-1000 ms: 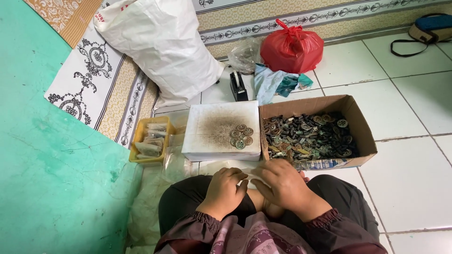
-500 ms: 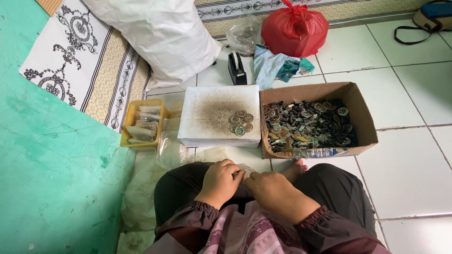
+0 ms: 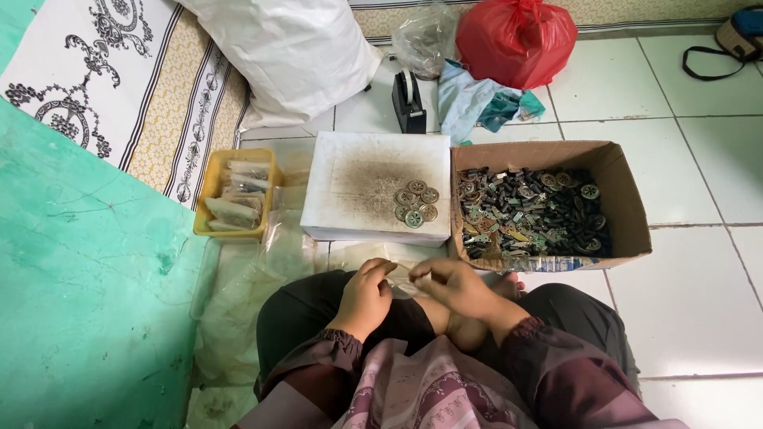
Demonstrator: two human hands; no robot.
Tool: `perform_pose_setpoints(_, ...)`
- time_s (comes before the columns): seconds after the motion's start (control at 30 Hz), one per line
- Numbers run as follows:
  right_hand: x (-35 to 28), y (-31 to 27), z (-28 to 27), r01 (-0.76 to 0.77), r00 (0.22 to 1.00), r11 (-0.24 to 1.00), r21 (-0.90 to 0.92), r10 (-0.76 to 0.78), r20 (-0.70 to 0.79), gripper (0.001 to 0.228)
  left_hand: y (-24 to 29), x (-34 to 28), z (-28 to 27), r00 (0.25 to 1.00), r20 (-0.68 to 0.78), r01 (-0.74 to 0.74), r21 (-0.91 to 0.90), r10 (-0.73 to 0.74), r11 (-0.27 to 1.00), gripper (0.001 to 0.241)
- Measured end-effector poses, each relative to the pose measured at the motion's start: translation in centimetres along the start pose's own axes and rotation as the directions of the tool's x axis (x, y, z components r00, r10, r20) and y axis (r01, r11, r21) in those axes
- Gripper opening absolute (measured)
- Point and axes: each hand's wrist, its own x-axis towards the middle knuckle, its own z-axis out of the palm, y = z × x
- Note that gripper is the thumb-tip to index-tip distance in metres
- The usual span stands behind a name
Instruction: Sorting small metal components from a large box and placing them into individual plastic bags.
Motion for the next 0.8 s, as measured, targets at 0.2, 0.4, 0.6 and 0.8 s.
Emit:
perform_pose_setpoints(0.2,9.0,4.9,-0.7,0.001,0.960,0.815,-0.580,-0.164,-0.228,0.023,-4.5,-0.8,2.8,0.997,-0.057,0.037,-0.086,-0.042,0.996,0.039)
perform_pose_setpoints(0.4,12.4,4.4,1.9,-0.257,0.965,0.544,-0.799,0.107,-0.238,0.048,-3.8,-1.7,2.0,1.000,-0.017,0.018,-0.108,-0.020,0.994,0.038)
perform_pose_setpoints(0.6,11.8,6.0,2.8,-0.191,0.945,0.601,-0.776,-0.100,-0.310,0.035,-3.5,-1.4,1.8,0.998,-0.060,-0.004,-0.143,-0.005,0.990,0.037)
perform_pose_setpoints(0.8,8.1,0.3,-2.6,0.249,0.681,0.794,-0.555,-0.551,-0.482,0.019,0.8,-1.0,0.4,0.992,-0.113,-0.071,-0.172,0.052,0.983,0.033)
